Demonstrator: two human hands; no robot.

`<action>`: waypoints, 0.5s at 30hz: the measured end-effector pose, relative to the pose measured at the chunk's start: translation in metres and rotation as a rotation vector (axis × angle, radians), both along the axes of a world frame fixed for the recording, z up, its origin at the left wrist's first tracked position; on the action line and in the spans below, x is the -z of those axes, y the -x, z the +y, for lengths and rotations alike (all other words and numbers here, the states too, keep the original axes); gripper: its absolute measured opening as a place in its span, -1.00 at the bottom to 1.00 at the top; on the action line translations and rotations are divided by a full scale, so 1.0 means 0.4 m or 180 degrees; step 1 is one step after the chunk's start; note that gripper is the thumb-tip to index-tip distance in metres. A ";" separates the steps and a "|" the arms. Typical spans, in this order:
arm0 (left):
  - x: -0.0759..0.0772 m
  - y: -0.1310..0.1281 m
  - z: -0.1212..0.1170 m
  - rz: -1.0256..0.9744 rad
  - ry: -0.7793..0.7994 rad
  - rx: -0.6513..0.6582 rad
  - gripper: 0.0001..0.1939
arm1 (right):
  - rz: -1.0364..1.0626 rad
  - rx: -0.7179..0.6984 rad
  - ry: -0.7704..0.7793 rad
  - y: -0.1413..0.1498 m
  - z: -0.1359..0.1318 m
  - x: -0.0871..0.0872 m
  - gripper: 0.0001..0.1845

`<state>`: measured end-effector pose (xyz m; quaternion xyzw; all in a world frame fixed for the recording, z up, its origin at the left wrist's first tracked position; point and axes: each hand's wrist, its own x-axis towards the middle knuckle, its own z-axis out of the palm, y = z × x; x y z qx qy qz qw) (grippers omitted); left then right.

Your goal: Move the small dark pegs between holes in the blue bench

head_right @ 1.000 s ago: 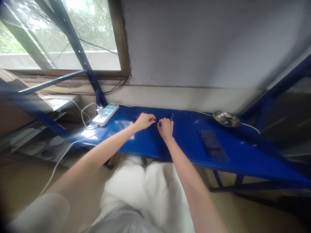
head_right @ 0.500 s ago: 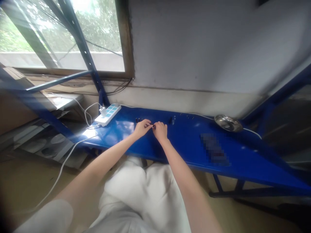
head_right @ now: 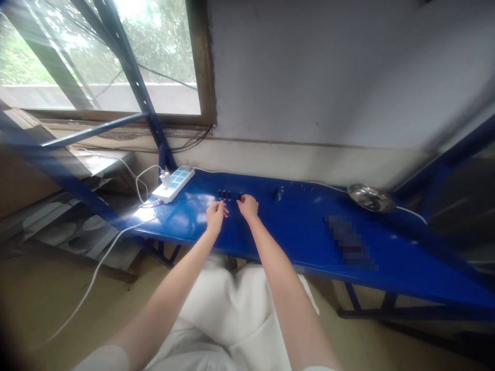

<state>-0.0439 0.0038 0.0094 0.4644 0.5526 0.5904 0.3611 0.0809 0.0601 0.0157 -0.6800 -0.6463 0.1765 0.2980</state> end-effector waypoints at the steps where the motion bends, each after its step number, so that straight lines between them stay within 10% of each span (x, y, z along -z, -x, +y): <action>1: 0.001 0.000 0.000 -0.0002 0.0019 -0.0008 -0.72 | -0.0020 -0.0022 -0.0008 0.007 0.004 -0.002 -0.85; 15: -0.011 -0.001 -0.015 0.0296 0.0074 0.0077 -0.71 | -0.0271 -0.0156 0.0150 0.034 0.021 0.002 -0.85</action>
